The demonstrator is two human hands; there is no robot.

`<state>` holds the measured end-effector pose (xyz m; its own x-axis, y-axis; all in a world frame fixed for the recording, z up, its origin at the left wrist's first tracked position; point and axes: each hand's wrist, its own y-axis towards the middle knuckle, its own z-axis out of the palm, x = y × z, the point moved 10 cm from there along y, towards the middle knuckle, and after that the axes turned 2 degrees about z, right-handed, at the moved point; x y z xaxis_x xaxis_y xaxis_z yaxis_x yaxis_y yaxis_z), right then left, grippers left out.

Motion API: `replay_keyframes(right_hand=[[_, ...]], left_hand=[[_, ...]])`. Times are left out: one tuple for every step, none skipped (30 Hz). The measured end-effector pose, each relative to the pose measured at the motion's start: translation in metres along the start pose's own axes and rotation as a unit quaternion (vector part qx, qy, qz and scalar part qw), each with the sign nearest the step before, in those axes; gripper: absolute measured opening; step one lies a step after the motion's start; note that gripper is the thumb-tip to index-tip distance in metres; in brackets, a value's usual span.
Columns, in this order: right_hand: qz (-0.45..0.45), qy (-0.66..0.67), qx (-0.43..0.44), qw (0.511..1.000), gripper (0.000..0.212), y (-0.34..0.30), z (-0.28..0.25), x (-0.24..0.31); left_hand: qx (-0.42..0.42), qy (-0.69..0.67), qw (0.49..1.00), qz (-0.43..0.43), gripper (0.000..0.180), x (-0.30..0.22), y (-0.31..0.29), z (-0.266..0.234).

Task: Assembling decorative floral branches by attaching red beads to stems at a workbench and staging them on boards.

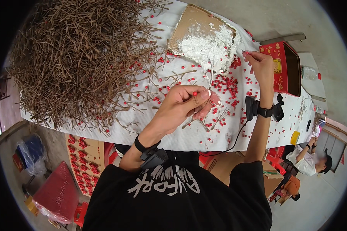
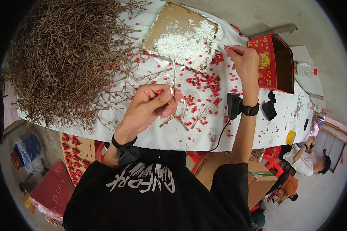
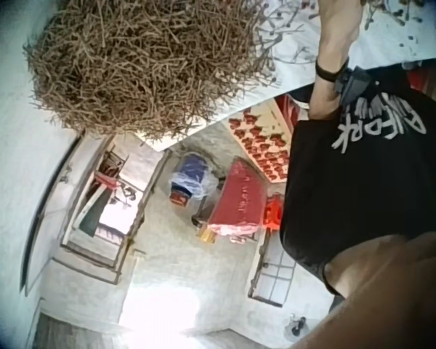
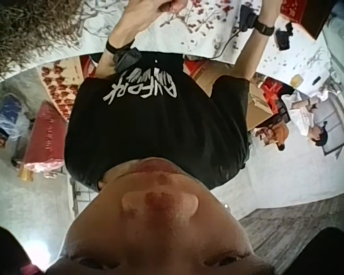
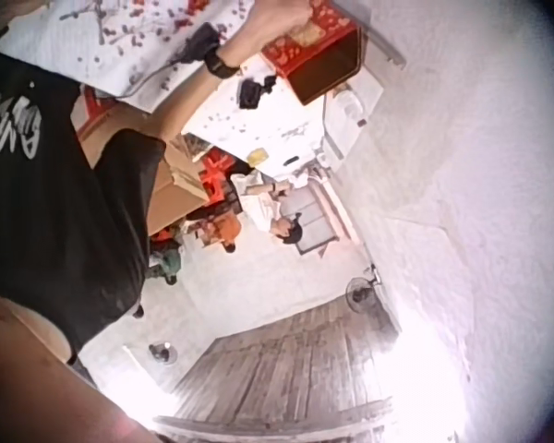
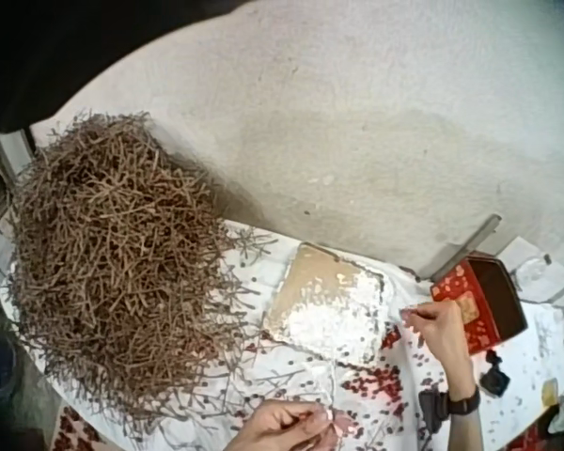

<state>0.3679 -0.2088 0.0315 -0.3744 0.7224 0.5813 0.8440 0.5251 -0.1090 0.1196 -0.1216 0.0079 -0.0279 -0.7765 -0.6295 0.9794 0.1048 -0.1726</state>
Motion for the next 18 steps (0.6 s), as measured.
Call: replay_keyframes(right_hand=[[0.000,0.000,0.001,1.000,0.022,0.000,0.000,0.002],[-0.006,-0.028,-0.004,1.000,0.023,0.001,-0.001,0.005],[-0.011,-0.055,-0.010,0.998,0.024,0.001,-0.003,0.008],[-0.017,-0.082,-0.016,0.996,0.024,0.001,-0.004,0.012],[-0.017,-0.083,-0.015,0.996,0.024,0.001,-0.004,0.012],[-0.016,-0.085,-0.022,0.996,0.024,0.002,-0.006,0.011],[-0.015,-0.087,-0.029,0.996,0.025,0.002,-0.008,0.009],[-0.014,-0.089,-0.036,0.995,0.025,0.002,-0.010,0.009],[-0.014,-0.089,-0.035,0.995,0.025,0.002,-0.009,0.009],[-0.019,-0.073,-0.041,0.996,0.025,0.000,-0.010,0.009],[-0.023,-0.056,-0.047,0.997,0.026,-0.003,-0.011,0.010],[-0.027,-0.040,-0.053,0.997,0.027,-0.007,-0.012,0.010],[-0.028,-0.039,-0.052,0.997,0.027,-0.013,-0.014,0.009],[-0.030,-0.024,-0.076,0.996,0.027,-0.024,-0.024,0.007],[-0.032,-0.008,-0.100,0.994,0.027,-0.033,-0.033,0.005],[-0.033,0.008,-0.124,0.992,0.028,-0.038,-0.040,0.004],[-0.035,0.010,-0.124,0.992,0.028,-0.037,-0.038,0.004],[-0.050,0.014,-0.124,0.991,0.027,-0.032,-0.034,0.006]], left_hand=[[0.000,-0.004,1.000,0.001,0.030,0.000,0.000,0.000],[0.001,-0.009,1.000,0.001,0.030,0.000,0.000,0.000],[0.000,-0.010,1.000,0.001,0.030,0.000,0.000,0.000],[0.003,-0.003,1.000,0.001,0.031,-0.001,0.000,0.000],[0.005,0.005,1.000,0.001,0.032,-0.002,0.000,0.000],[0.008,0.012,1.000,0.001,0.033,-0.002,0.000,0.000],[0.007,0.012,1.000,0.001,0.033,-0.002,0.000,-0.001],[0.010,0.013,1.000,0.001,0.033,-0.001,0.000,-0.001],[0.011,0.014,1.000,0.003,0.033,0.000,0.000,-0.001],[0.013,0.016,1.000,0.004,0.033,0.000,0.000,-0.001],[0.011,0.016,1.000,0.004,0.033,0.000,0.000,-0.002],[0.013,0.008,1.000,0.006,0.032,0.000,0.000,-0.001],[0.014,-0.001,1.000,0.009,0.031,-0.001,0.000,0.000],[0.016,-0.009,1.000,0.011,0.030,-0.001,0.001,0.000],[0.015,-0.007,1.000,0.013,0.030,-0.001,0.001,0.001],[0.010,-0.007,1.000,0.010,0.030,-0.001,0.001,0.001],[0.005,-0.006,1.000,0.007,0.030,0.000,0.001,0.002],[-0.001,-0.005,1.000,0.005,0.030,0.000,0.001,0.002]])
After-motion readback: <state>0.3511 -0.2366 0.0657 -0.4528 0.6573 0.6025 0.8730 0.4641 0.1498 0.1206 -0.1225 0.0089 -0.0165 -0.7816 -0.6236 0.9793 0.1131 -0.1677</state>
